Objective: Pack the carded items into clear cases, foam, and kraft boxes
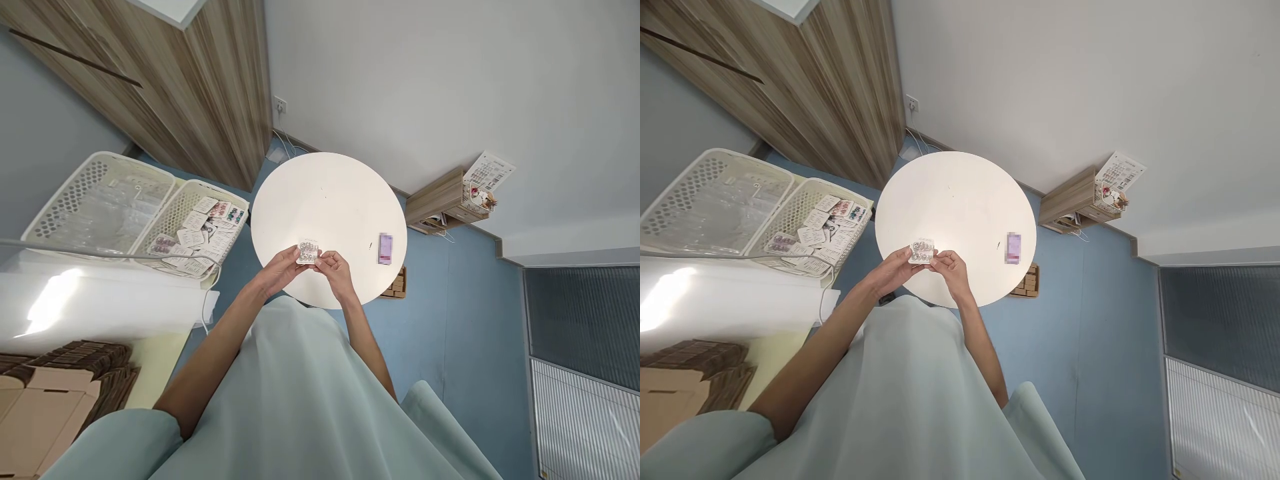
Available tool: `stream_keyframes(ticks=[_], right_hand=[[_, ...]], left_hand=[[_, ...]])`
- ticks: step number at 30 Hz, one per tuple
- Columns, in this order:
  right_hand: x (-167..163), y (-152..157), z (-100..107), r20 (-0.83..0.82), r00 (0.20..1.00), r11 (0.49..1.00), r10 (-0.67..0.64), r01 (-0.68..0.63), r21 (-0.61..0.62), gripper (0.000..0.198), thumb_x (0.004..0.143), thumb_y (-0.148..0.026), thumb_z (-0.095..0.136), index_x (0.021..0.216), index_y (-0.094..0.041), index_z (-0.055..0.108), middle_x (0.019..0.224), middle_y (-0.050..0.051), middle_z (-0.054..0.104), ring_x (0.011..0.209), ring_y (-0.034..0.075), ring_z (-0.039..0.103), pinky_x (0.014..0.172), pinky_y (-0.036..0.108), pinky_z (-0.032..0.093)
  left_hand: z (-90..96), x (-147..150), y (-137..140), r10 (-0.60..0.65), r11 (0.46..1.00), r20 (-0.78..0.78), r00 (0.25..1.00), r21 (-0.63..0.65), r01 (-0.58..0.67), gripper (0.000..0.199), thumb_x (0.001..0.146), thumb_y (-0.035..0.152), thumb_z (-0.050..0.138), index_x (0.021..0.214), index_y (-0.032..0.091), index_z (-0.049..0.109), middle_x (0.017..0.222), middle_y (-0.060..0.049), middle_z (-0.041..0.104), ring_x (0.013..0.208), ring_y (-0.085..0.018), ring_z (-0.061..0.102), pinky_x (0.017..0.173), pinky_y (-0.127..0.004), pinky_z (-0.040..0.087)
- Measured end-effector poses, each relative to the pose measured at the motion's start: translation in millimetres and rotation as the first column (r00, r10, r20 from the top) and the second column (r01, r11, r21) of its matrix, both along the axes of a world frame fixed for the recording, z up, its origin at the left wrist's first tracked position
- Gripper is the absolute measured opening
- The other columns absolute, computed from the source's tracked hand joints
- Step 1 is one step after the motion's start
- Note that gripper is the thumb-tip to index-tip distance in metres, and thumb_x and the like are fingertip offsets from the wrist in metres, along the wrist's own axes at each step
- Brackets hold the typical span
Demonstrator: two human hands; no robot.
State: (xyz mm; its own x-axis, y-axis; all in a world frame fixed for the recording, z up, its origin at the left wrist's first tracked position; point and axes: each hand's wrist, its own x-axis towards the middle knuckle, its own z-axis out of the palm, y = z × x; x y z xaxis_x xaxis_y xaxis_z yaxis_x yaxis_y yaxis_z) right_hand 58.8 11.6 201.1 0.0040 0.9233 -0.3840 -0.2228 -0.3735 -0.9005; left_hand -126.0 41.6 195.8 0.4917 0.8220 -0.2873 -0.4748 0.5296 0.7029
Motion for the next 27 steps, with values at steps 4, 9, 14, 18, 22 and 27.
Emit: stream_keyframes(ticks=[4, 9, 14, 18, 22, 27], right_hand=[[1.2, 1.7, 1.4, 0.12, 0.993, 1.0, 0.007, -0.007, 0.0, 0.051, 0.074, -0.062, 0.092, 0.095, -0.025, 0.064, 0.094, 0.003, 0.08, 0.088, 0.021, 0.079, 0.091, 0.039, 0.064], [-2.2, 2.5, 16.1, 0.363, 0.931, 0.997, -0.045, 0.018, 0.077, 0.039, 0.086, -0.06, 0.081, 0.097, -0.024, 0.073, 0.103, 0.005, 0.08, 0.091, 0.02, 0.074, 0.084, 0.034, 0.06], [-14.6, 3.2, 33.8, 0.482, 0.874, 0.993, -0.056, 0.001, 0.114, 0.032, 0.087, -0.055, 0.081, 0.099, -0.025, 0.077, 0.112, 0.004, 0.079, 0.09, 0.019, 0.071, 0.08, 0.032, 0.057], [-22.0, 7.7, 35.5, 0.556, 0.826, 0.994, -0.087, 0.039, 0.098, 0.026, 0.087, -0.05, 0.08, 0.097, -0.026, 0.078, 0.111, 0.003, 0.08, 0.086, 0.019, 0.07, 0.079, 0.032, 0.057], [-15.4, 14.9, 30.6, 0.575, 0.803, 0.988, -0.155, 0.125, 0.092, 0.022, 0.088, -0.047, 0.075, 0.095, -0.026, 0.078, 0.104, 0.003, 0.081, 0.085, 0.02, 0.069, 0.08, 0.033, 0.059], [5.0, 22.4, 23.6, 0.492, 0.857, 0.988, -0.153, 0.136, 0.069, 0.025, 0.088, -0.049, 0.073, 0.089, -0.024, 0.078, 0.086, 0.001, 0.077, 0.07, 0.017, 0.062, 0.069, 0.032, 0.055]], left_hand=[[4.8, 0.0, 1.0, -0.006, 1.0, -0.102, 0.995, 0.028, 0.009, 0.065, 0.081, 0.07, 0.087, 0.121, 0.019, 0.079, 0.133, -0.021, 0.077, 0.13, -0.035, 0.071, 0.114, -0.05, 0.056], [2.3, 0.9, 1.8, 0.075, 0.997, -0.267, 0.961, 0.05, -0.064, 0.078, 0.074, 0.066, 0.093, 0.135, 0.022, 0.072, 0.143, -0.02, 0.073, 0.137, -0.035, 0.067, 0.116, -0.051, 0.054], [-4.8, 7.9, 1.9, 0.204, 0.978, -0.455, 0.867, 0.134, -0.16, 0.092, 0.066, 0.061, 0.098, 0.142, 0.022, 0.065, 0.148, -0.019, 0.068, 0.134, -0.036, 0.068, 0.113, -0.052, 0.057], [-2.1, 12.5, 1.5, 0.271, 0.956, -0.522, 0.809, 0.242, -0.165, 0.088, 0.066, 0.06, 0.096, 0.14, 0.023, 0.065, 0.146, -0.015, 0.068, 0.13, -0.033, 0.069, 0.113, -0.049, 0.057], [1.7, 10.0, 1.0, 0.26, 0.957, -0.507, 0.822, 0.246, -0.151, 0.083, 0.068, 0.06, 0.095, 0.137, 0.024, 0.067, 0.148, -0.014, 0.068, 0.129, -0.032, 0.07, 0.11, -0.047, 0.059], [-1.8, 1.0, 1.9, 0.248, 0.968, -0.499, 0.83, 0.17, -0.187, 0.068, 0.073, 0.064, 0.09, 0.123, 0.02, 0.075, 0.124, -0.014, 0.078, 0.116, -0.031, 0.074, 0.104, -0.047, 0.061]])
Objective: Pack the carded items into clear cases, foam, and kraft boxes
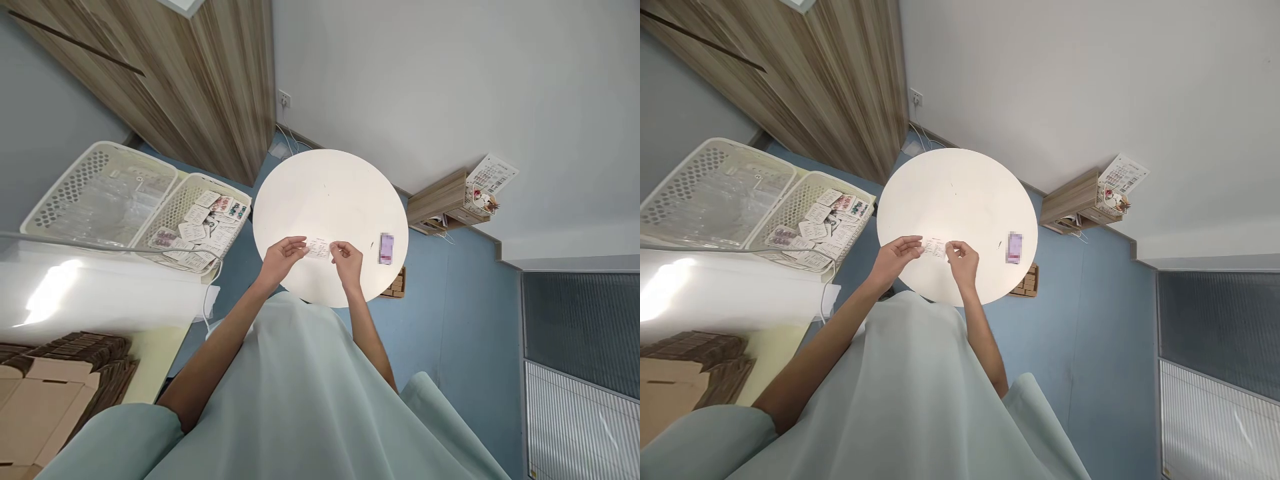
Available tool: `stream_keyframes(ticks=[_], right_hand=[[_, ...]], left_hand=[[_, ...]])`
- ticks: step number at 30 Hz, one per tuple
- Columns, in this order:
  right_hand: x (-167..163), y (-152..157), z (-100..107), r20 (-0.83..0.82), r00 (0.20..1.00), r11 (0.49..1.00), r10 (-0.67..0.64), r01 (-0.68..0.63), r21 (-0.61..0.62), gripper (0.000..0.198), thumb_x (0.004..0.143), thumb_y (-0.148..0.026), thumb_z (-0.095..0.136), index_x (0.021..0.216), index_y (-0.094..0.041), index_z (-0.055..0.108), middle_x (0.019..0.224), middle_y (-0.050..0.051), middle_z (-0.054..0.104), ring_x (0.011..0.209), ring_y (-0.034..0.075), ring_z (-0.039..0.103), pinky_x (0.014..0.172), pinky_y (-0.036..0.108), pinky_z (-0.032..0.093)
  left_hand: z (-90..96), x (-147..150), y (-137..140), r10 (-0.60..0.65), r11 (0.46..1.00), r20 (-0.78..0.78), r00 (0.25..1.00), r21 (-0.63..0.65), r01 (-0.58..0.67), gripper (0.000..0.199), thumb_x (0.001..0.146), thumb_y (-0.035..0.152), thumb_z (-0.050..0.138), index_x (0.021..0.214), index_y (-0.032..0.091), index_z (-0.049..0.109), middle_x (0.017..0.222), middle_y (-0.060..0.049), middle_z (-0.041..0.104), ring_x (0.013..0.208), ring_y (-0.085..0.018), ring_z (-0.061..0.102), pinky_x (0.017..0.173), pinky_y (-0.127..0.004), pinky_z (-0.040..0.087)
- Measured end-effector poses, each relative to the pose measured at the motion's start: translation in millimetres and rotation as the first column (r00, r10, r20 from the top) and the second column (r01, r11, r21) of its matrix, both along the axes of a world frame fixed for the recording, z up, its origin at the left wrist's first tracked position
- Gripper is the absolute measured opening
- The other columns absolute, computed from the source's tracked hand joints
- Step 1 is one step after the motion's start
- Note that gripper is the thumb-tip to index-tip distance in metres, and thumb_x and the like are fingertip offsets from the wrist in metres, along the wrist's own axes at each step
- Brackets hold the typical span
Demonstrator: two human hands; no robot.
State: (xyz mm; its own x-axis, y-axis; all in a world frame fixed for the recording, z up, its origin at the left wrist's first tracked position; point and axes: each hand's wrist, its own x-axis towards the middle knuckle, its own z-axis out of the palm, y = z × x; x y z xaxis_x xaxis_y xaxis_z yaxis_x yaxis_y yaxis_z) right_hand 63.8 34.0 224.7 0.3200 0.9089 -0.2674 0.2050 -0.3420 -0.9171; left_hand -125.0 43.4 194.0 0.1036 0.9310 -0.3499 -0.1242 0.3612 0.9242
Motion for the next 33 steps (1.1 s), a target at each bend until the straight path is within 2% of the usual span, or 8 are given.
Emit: stream_keyframes(ticks=[4, 11, 16, 19, 22, 27, 30, 33], right_hand=[[7.8, 0.7, -4.1, -0.052, 0.999, 1.0, -0.014, 0.013, -0.027, 0.027, 0.086, -0.05, 0.075, 0.089, -0.024, 0.079, 0.084, 0.001, 0.076, 0.065, 0.015, 0.059, 0.065, 0.031, 0.053], [9.5, -2.6, -9.0, -0.065, 0.998, 0.999, -0.022, 0.02, -0.028, 0.026, 0.086, -0.049, 0.075, 0.089, -0.023, 0.078, 0.081, 0.0, 0.074, 0.064, 0.015, 0.059, 0.064, 0.03, 0.052], [13.8, -5.0, -11.1, -0.088, 0.996, 1.0, -0.008, 0.006, -0.02, 0.026, 0.087, -0.049, 0.075, 0.09, -0.023, 0.078, 0.084, 0.001, 0.076, 0.072, 0.017, 0.064, 0.072, 0.032, 0.056], [18.1, -7.3, -10.3, -0.13, 0.991, 1.0, 0.015, -0.013, 0.016, 0.028, 0.088, -0.05, 0.075, 0.091, -0.023, 0.077, 0.092, 0.003, 0.078, 0.088, 0.02, 0.069, 0.083, 0.032, 0.058], [22.3, -10.5, -8.8, -0.207, 0.975, 0.997, 0.077, -0.069, 0.044, 0.031, 0.09, -0.054, 0.074, 0.094, -0.023, 0.076, 0.101, 0.004, 0.079, 0.101, 0.022, 0.071, 0.092, 0.034, 0.058], [22.5, -14.7, -8.2, -0.286, 0.941, 0.982, 0.18, -0.157, 0.102, 0.036, 0.095, -0.059, 0.071, 0.098, -0.024, 0.078, 0.108, 0.005, 0.08, 0.12, 0.026, 0.07, 0.108, 0.04, 0.056], [20.4, -15.5, -8.9, -0.292, 0.936, 0.977, 0.194, -0.158, 0.143, 0.034, 0.095, -0.057, 0.072, 0.098, -0.025, 0.08, 0.117, 0.006, 0.08, 0.132, 0.027, 0.067, 0.114, 0.042, 0.054], [19.2, -16.6, -8.3, -0.272, 0.955, 0.988, 0.118, -0.085, 0.13, 0.032, 0.093, -0.054, 0.075, 0.105, -0.026, 0.081, 0.126, 0.006, 0.079, 0.127, 0.025, 0.069, 0.112, 0.04, 0.055]], left_hand=[[0.1, -2.8, 0.1, -0.037, 0.999, -0.03, 0.999, -0.038, 0.036, 0.064, 0.074, 0.066, 0.09, 0.119, 0.021, 0.078, 0.108, -0.012, 0.082, 0.1, -0.029, 0.077, 0.096, -0.046, 0.062], [-1.0, 0.5, -1.0, -0.044, 0.998, -0.04, 0.998, -0.05, 0.042, 0.068, 0.071, 0.068, 0.091, 0.118, 0.02, 0.078, 0.102, -0.011, 0.082, 0.087, -0.026, 0.077, 0.088, -0.043, 0.061], [-4.3, 2.6, -3.4, -0.052, 0.996, -0.05, 0.997, -0.068, 0.049, 0.068, 0.07, 0.07, 0.092, 0.115, 0.02, 0.079, 0.103, -0.011, 0.082, 0.079, -0.024, 0.076, 0.083, -0.042, 0.063], [-4.6, 2.8, -5.3, -0.077, 0.993, -0.004, 0.997, -0.089, 0.077, 0.07, 0.071, 0.068, 0.093, 0.12, 0.02, 0.079, 0.106, -0.012, 0.082, 0.088, -0.027, 0.079, 0.09, -0.044, 0.063], [-1.6, 2.6, -6.9, -0.136, 0.98, 0.15, 0.979, -0.127, 0.156, 0.071, 0.074, 0.063, 0.094, 0.131, 0.024, 0.076, 0.122, -0.014, 0.082, 0.114, -0.03, 0.077, 0.104, -0.047, 0.061], [12.5, 6.9, -11.6, -0.242, 0.937, 0.411, 0.879, -0.136, 0.322, 0.072, 0.077, 0.059, 0.094, 0.137, 0.023, 0.076, 0.139, -0.018, 0.076, 0.131, -0.036, 0.072, 0.116, -0.053, 0.056], [19.6, 11.9, -14.6, -0.259, 0.935, 0.406, 0.876, -0.121, 0.333, 0.073, 0.076, 0.06, 0.095, 0.135, 0.022, 0.077, 0.141, -0.02, 0.075, 0.132, -0.039, 0.072, 0.117, -0.055, 0.054], [20.5, 16.3, -16.4, -0.196, 0.959, 0.325, 0.925, -0.132, 0.25, 0.077, 0.074, 0.061, 0.095, 0.137, 0.022, 0.075, 0.139, -0.019, 0.076, 0.133, -0.038, 0.071, 0.118, -0.054, 0.053]])
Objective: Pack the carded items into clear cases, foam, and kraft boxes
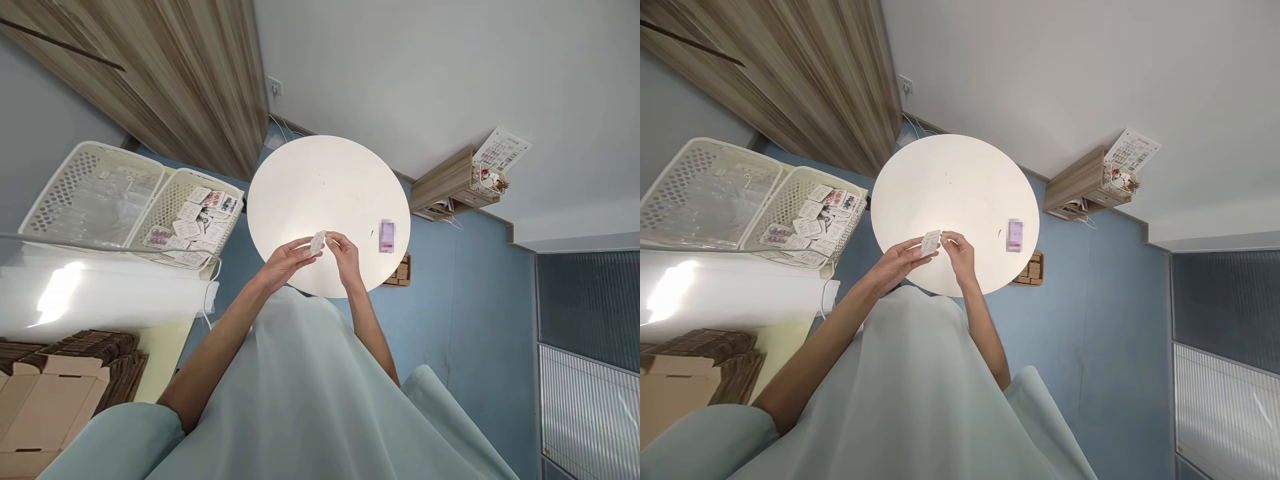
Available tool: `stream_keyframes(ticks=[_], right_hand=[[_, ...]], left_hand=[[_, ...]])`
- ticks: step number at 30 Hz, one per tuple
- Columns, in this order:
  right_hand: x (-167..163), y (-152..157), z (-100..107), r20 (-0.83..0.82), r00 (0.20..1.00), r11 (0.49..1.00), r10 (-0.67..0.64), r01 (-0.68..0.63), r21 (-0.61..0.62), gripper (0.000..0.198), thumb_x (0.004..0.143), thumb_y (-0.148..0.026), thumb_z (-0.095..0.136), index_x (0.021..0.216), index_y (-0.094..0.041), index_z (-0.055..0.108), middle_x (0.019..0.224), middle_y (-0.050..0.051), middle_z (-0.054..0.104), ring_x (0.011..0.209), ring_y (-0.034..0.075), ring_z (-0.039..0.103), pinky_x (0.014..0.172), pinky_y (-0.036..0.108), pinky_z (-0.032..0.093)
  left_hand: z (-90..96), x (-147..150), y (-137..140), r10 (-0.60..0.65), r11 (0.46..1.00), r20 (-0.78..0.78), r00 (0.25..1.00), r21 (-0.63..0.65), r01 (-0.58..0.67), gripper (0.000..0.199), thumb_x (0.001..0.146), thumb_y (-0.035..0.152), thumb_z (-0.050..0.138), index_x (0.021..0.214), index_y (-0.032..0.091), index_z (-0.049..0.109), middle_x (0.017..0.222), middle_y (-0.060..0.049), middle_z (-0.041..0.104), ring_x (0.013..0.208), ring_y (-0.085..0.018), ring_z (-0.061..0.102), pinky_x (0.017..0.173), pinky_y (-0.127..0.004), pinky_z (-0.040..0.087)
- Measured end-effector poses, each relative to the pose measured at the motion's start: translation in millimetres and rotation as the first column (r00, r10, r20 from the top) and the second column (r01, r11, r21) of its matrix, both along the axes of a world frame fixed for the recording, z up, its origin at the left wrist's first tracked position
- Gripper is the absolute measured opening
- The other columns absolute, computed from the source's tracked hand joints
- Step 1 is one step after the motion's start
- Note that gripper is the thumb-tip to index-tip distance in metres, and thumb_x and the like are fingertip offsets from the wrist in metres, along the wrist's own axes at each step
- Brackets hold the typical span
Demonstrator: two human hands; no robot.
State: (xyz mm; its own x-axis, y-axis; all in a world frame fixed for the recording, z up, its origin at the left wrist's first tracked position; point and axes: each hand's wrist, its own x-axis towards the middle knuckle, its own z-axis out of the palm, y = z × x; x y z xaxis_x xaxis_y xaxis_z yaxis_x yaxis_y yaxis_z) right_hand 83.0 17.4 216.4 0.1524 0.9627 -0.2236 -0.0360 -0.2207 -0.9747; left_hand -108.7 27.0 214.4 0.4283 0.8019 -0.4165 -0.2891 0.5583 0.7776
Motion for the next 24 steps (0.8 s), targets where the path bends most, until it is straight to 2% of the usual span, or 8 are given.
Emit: stream_keyframes(ticks=[2, 5, 9, 13, 16, 19, 24], right_hand=[[-0.8, -1.7, 2.2, 0.031, 0.999, 0.999, -0.04, 0.041, -0.018, 0.032, 0.093, -0.054, 0.077, 0.107, -0.025, 0.081, 0.121, 0.006, 0.08, 0.12, 0.024, 0.071, 0.109, 0.039, 0.057], [-4.1, -5.2, 6.7, 0.069, 0.998, 0.999, -0.014, 0.016, -0.031, 0.03, 0.091, -0.053, 0.079, 0.099, -0.024, 0.081, 0.111, 0.005, 0.081, 0.112, 0.024, 0.073, 0.104, 0.039, 0.058], [-13.2, -8.5, 7.0, 0.134, 0.991, 1.0, -0.006, 0.008, -0.011, 0.03, 0.085, -0.053, 0.083, 0.093, -0.024, 0.081, 0.107, 0.004, 0.08, 0.106, 0.023, 0.073, 0.098, 0.037, 0.059], [-19.0, -7.6, 1.6, 0.17, 0.984, 0.998, -0.047, 0.054, -0.037, 0.033, 0.087, -0.056, 0.079, 0.09, -0.023, 0.079, 0.103, 0.004, 0.078, 0.101, 0.021, 0.071, 0.092, 0.035, 0.059], [-15.6, -4.7, -2.2, 0.145, 0.987, 0.995, -0.066, 0.077, -0.07, 0.036, 0.088, -0.058, 0.076, 0.092, -0.022, 0.079, 0.103, 0.005, 0.078, 0.1, 0.021, 0.07, 0.089, 0.034, 0.058], [-7.4, -1.8, -7.6, 0.066, 0.997, 0.991, -0.041, 0.049, -0.124, 0.036, 0.085, -0.058, 0.078, 0.092, -0.022, 0.08, 0.099, 0.004, 0.078, 0.097, 0.021, 0.068, 0.088, 0.034, 0.056], [3.3, -0.3, -21.9, -0.031, 0.999, 0.982, 0.031, -0.036, -0.183, 0.035, 0.081, -0.058, 0.083, 0.088, -0.023, 0.081, 0.092, 0.002, 0.076, 0.092, 0.019, 0.063, 0.087, 0.033, 0.053]], left_hand=[[-2.4, 2.6, -0.6, 0.083, 0.996, -0.084, 0.993, 0.015, -0.082, 0.082, 0.072, 0.061, 0.097, 0.139, 0.022, 0.072, 0.138, -0.019, 0.077, 0.134, -0.037, 0.07, 0.118, -0.053, 0.052], [-8.0, 6.7, -1.7, 0.188, 0.981, -0.226, 0.956, 0.089, -0.172, 0.089, 0.068, 0.061, 0.098, 0.141, 0.021, 0.069, 0.141, -0.018, 0.075, 0.136, -0.037, 0.068, 0.117, -0.052, 0.054], [-13.1, 13.6, -5.6, 0.266, 0.953, -0.367, 0.891, 0.243, -0.184, 0.087, 0.069, 0.062, 0.096, 0.141, 0.022, 0.066, 0.143, -0.017, 0.073, 0.133, -0.036, 0.07, 0.113, -0.051, 0.058], [-11.7, 16.3, -9.9, 0.321, 0.924, -0.441, 0.838, 0.34, -0.174, 0.079, 0.074, 0.06, 0.093, 0.139, 0.025, 0.066, 0.145, -0.014, 0.072, 0.13, -0.034, 0.071, 0.112, -0.051, 0.058], [-10.6, 11.2, -8.9, 0.34, 0.925, -0.439, 0.832, 0.314, -0.213, 0.077, 0.075, 0.063, 0.09, 0.137, 0.024, 0.068, 0.141, -0.014, 0.075, 0.126, -0.033, 0.073, 0.109, -0.05, 0.06], [-12.4, 2.2, -5.1, 0.335, 0.936, -0.436, 0.835, 0.251, -0.245, 0.074, 0.078, 0.068, 0.086, 0.134, 0.022, 0.07, 0.131, -0.016, 0.079, 0.115, -0.032, 0.077, 0.098, -0.047, 0.062], [-15.3, -5.8, -1.8, 0.244, 0.969, -0.455, 0.857, 0.154, -0.194, 0.073, 0.073, 0.069, 0.089, 0.127, 0.022, 0.074, 0.113, -0.013, 0.082, 0.098, -0.03, 0.079, 0.083, -0.042, 0.061]])
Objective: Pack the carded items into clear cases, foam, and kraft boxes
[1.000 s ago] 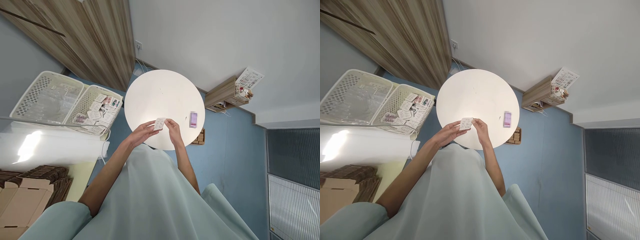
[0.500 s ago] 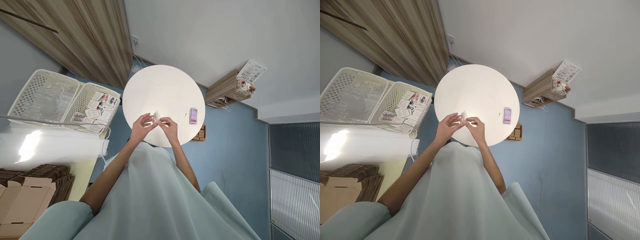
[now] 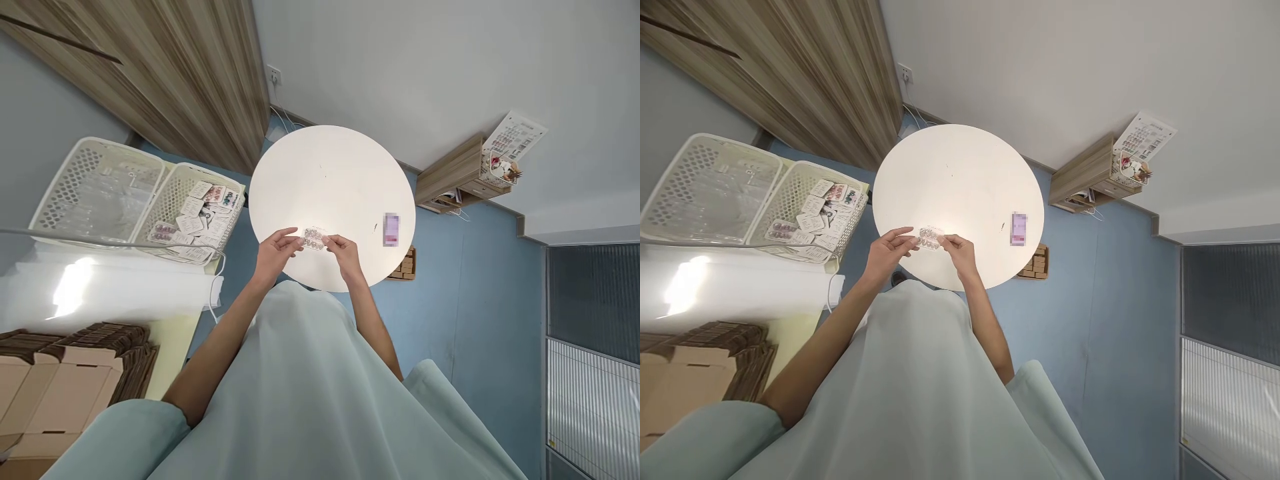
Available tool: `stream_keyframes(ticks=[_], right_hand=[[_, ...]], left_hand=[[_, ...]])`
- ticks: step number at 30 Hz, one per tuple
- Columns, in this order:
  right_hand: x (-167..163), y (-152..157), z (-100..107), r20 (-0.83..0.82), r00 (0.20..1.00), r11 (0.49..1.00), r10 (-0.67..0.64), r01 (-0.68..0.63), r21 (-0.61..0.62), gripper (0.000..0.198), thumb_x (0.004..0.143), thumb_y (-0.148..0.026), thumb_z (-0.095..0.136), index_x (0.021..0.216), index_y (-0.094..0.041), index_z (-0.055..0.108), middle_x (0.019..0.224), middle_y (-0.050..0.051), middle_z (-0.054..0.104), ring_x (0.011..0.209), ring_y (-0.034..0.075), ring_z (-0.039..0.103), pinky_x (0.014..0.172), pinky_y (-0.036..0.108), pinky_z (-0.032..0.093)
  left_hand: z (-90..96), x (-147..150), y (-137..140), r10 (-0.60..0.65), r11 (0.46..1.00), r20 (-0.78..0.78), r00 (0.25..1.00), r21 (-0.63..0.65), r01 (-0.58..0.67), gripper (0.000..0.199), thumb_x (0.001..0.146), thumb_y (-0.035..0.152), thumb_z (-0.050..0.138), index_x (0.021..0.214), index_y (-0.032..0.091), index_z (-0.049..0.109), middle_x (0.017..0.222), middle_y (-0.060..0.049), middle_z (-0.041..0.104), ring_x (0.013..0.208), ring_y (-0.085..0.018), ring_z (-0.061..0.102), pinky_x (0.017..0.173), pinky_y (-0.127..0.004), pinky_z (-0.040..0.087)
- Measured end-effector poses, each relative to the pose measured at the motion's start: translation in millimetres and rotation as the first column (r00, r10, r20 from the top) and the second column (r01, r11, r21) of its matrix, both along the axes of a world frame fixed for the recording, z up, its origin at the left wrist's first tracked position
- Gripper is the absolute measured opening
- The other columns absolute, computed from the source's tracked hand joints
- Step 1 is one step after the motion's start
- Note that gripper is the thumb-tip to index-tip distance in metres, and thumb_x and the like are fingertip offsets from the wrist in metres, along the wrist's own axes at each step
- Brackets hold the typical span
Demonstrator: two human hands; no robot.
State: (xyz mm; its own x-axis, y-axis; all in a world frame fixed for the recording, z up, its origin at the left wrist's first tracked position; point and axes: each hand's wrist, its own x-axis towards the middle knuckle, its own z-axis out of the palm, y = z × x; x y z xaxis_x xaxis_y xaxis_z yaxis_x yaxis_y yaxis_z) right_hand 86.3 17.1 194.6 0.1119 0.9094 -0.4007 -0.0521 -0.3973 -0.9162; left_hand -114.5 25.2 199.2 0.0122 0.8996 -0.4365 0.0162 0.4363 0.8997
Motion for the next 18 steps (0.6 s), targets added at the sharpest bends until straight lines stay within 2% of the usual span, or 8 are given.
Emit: stream_keyframes(ticks=[8, 10, 12, 14, 15, 18], right_hand=[[0.6, 0.9, -11.8, 0.037, 0.997, 0.998, 0.063, -0.063, -0.009, 0.038, 0.084, -0.06, 0.08, 0.089, -0.022, 0.081, 0.095, 0.003, 0.078, 0.098, 0.021, 0.068, 0.09, 0.034, 0.055], [0.1, 1.3, -13.7, 0.098, 0.992, 0.997, 0.08, -0.082, 0.009, 0.04, 0.088, -0.061, 0.077, 0.096, -0.022, 0.081, 0.106, 0.006, 0.08, 0.103, 0.023, 0.071, 0.093, 0.036, 0.058], [-1.3, 1.7, -15.7, 0.224, 0.969, 0.99, 0.104, -0.122, 0.067, 0.046, 0.09, -0.059, 0.078, 0.117, -0.023, 0.08, 0.129, 0.009, 0.077, 0.115, 0.026, 0.071, 0.098, 0.04, 0.059], [-4.3, 2.6, -17.7, 0.406, 0.9, 0.96, 0.16, -0.237, 0.148, 0.065, 0.089, -0.055, 0.082, 0.145, -0.027, 0.068, 0.154, 0.011, 0.065, 0.135, 0.03, 0.065, 0.109, 0.046, 0.057], [-6.4, 3.5, -18.7, 0.499, 0.843, 0.929, 0.201, -0.325, 0.175, 0.076, 0.089, -0.052, 0.084, 0.156, -0.029, 0.059, 0.163, 0.011, 0.058, 0.144, 0.031, 0.059, 0.116, 0.049, 0.053], [-14.4, 7.6, -22.7, 0.697, 0.643, 0.798, 0.317, -0.578, 0.171, 0.09, 0.095, -0.043, 0.082, 0.172, -0.03, 0.038, 0.169, 0.011, 0.051, 0.158, 0.033, 0.046, 0.129, 0.055, 0.042]], left_hand=[[-0.7, 0.2, 0.5, -0.018, 1.0, -0.018, 1.0, -0.018, 0.018, 0.073, 0.068, 0.066, 0.092, 0.123, 0.021, 0.078, 0.101, -0.01, 0.081, 0.096, -0.029, 0.076, 0.082, -0.04, 0.06], [-5.0, -0.5, 2.1, -0.005, 1.0, -0.025, 1.0, -0.022, 0.005, 0.074, 0.066, 0.066, 0.094, 0.123, 0.02, 0.078, 0.101, -0.01, 0.082, 0.094, -0.028, 0.076, 0.082, -0.041, 0.061], [-11.2, -1.8, 3.9, 0.015, 0.999, -0.034, 0.999, -0.036, -0.016, 0.075, 0.064, 0.065, 0.094, 0.122, 0.02, 0.078, 0.101, -0.011, 0.082, 0.093, -0.029, 0.077, 0.083, -0.042, 0.062], [-18.4, -3.8, 4.9, 0.028, 0.997, -0.044, 0.999, -0.065, -0.03, 0.074, 0.063, 0.065, 0.095, 0.119, 0.02, 0.079, 0.1, -0.011, 0.083, 0.092, -0.03, 0.077, 0.084, -0.044, 0.063], [-22.0, -5.0, 5.0, 0.028, 0.996, -0.044, 0.999, -0.083, -0.032, 0.073, 0.063, 0.064, 0.095, 0.118, 0.02, 0.079, 0.1, -0.011, 0.083, 0.092, -0.03, 0.078, 0.084, -0.045, 0.064], [-31.2, -8.3, 3.0, 0.021, 0.992, -0.036, 0.999, -0.123, -0.025, 0.07, 0.063, 0.062, 0.096, 0.117, 0.02, 0.08, 0.1, -0.011, 0.084, 0.093, -0.031, 0.079, 0.088, -0.048, 0.065]])
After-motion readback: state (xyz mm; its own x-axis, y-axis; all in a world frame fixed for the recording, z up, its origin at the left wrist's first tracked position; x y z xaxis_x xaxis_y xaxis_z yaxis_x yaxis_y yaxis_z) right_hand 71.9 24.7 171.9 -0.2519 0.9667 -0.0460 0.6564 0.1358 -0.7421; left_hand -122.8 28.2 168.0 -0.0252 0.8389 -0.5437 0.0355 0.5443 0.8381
